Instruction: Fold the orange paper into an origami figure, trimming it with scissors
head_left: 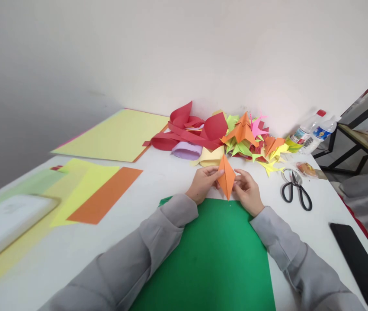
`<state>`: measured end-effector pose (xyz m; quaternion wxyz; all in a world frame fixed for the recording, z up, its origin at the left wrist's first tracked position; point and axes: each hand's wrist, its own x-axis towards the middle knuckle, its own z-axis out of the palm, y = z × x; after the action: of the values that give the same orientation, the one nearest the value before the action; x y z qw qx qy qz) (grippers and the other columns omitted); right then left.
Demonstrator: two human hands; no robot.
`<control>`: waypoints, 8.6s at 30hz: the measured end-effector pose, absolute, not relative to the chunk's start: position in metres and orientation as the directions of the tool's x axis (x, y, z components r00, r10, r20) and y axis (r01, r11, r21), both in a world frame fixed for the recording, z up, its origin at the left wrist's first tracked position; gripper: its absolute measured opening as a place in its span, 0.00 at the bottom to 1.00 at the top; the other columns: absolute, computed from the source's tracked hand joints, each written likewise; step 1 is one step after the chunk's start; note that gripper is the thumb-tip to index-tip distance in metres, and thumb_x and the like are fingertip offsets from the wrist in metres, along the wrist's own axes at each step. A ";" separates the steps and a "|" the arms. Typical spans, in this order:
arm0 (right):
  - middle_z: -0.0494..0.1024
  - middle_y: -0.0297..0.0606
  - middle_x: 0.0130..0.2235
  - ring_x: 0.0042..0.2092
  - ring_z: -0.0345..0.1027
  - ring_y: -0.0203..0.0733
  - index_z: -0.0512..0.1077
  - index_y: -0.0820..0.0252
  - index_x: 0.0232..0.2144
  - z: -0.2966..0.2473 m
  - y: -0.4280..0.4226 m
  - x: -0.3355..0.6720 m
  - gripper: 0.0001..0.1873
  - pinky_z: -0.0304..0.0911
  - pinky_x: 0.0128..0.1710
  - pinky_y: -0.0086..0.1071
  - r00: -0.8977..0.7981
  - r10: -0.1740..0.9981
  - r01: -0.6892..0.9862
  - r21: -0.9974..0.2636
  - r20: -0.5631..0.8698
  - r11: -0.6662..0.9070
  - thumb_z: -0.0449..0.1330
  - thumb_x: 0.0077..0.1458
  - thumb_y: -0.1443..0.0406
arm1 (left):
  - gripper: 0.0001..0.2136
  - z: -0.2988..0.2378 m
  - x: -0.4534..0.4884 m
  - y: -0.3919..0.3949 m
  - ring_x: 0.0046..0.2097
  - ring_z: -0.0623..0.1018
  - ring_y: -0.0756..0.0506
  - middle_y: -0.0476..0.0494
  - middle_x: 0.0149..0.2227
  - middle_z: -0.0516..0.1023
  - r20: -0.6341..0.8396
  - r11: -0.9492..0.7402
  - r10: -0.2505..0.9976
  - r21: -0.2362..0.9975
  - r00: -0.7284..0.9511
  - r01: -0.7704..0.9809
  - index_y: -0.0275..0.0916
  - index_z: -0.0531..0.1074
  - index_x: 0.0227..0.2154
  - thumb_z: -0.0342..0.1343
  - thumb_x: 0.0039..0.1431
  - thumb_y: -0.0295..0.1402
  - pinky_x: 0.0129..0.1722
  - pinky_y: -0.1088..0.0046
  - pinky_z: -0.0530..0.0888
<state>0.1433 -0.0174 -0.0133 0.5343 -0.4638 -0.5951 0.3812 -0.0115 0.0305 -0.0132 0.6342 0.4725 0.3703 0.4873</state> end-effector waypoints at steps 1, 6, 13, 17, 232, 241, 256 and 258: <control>0.74 0.37 0.36 0.27 0.64 0.33 0.65 0.55 0.46 -0.013 -0.018 0.143 0.20 0.61 0.26 0.29 0.003 0.951 0.195 -0.933 0.309 0.302 0.58 0.49 0.61 | 0.18 -0.013 -0.011 0.031 0.18 0.68 0.54 0.47 0.23 0.76 -0.009 0.082 0.967 0.958 0.255 -0.275 0.32 0.76 0.33 0.64 0.41 0.41 0.18 0.77 0.66; 0.73 0.39 0.38 0.32 0.65 0.36 0.67 0.56 0.45 -0.013 -0.020 0.146 0.17 0.62 0.28 0.30 0.027 0.945 0.223 -0.924 0.325 0.311 0.55 0.52 0.60 | 0.18 -0.012 -0.012 0.030 0.19 0.71 0.52 0.46 0.24 0.76 -0.006 0.101 0.959 0.941 0.284 -0.322 0.32 0.74 0.33 0.65 0.41 0.40 0.20 0.76 0.69; 0.71 0.34 0.29 0.27 0.63 0.36 0.67 0.58 0.44 -0.012 -0.017 0.146 0.19 0.61 0.27 0.31 0.070 0.960 0.114 -0.958 0.271 0.262 0.58 0.51 0.56 | 0.21 -0.009 -0.012 0.026 0.19 0.71 0.52 0.45 0.25 0.77 0.014 0.077 0.943 0.963 0.332 -0.258 0.32 0.75 0.38 0.64 0.43 0.41 0.19 0.75 0.69; 0.71 0.33 0.28 0.28 0.64 0.36 0.67 0.58 0.42 -0.014 -0.016 0.144 0.18 0.61 0.29 0.31 0.085 0.955 0.120 -0.954 0.285 0.274 0.60 0.50 0.57 | 0.27 -0.007 -0.013 0.024 0.19 0.72 0.52 0.41 0.32 0.79 0.011 0.081 0.942 0.963 0.336 -0.259 0.33 0.72 0.47 0.64 0.43 0.40 0.20 0.74 0.70; 0.68 0.28 0.19 0.23 0.59 0.33 0.68 0.59 0.18 -0.022 0.003 0.146 0.19 0.58 0.26 0.30 0.108 0.994 -0.095 -0.995 -0.012 -0.001 0.64 0.40 0.50 | 0.15 -0.024 0.007 0.025 0.30 0.73 0.48 0.48 0.25 0.74 -0.162 0.252 0.953 0.894 0.257 -0.371 0.33 0.72 0.25 0.69 0.32 0.33 0.33 0.71 0.70; 0.69 0.28 0.19 0.22 0.58 0.32 0.69 0.60 0.20 -0.029 0.007 0.148 0.18 0.55 0.24 0.28 0.108 0.993 -0.069 -0.996 0.056 0.063 0.66 0.38 0.52 | 0.15 -0.023 0.009 0.025 0.31 0.74 0.49 0.48 0.26 0.76 -0.149 0.233 0.962 0.884 0.228 -0.405 0.33 0.73 0.25 0.69 0.32 0.31 0.36 0.70 0.71; 0.70 0.29 0.19 0.23 0.59 0.33 0.68 0.58 0.18 -0.020 0.006 0.144 0.17 0.56 0.26 0.29 0.073 0.996 -0.131 -0.990 0.044 0.053 0.64 0.42 0.52 | 0.13 -0.021 0.007 0.025 0.32 0.76 0.47 0.45 0.28 0.79 -0.171 0.248 0.963 0.870 0.210 -0.427 0.33 0.76 0.25 0.70 0.32 0.30 0.38 0.68 0.72; 0.70 0.29 0.20 0.23 0.59 0.33 0.67 0.58 0.19 -0.022 0.007 0.144 0.17 0.55 0.27 0.29 0.062 0.997 -0.141 -0.988 0.051 0.060 0.64 0.43 0.53 | 0.14 -0.022 0.007 0.024 0.33 0.76 0.47 0.45 0.29 0.79 -0.171 0.251 0.961 0.867 0.215 -0.431 0.34 0.76 0.26 0.69 0.32 0.29 0.39 0.68 0.72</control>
<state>0.1444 0.0069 -0.0225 0.5625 -0.4631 -0.4620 0.5057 0.0072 0.0244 -0.0215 0.6953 0.3523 0.3767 0.5005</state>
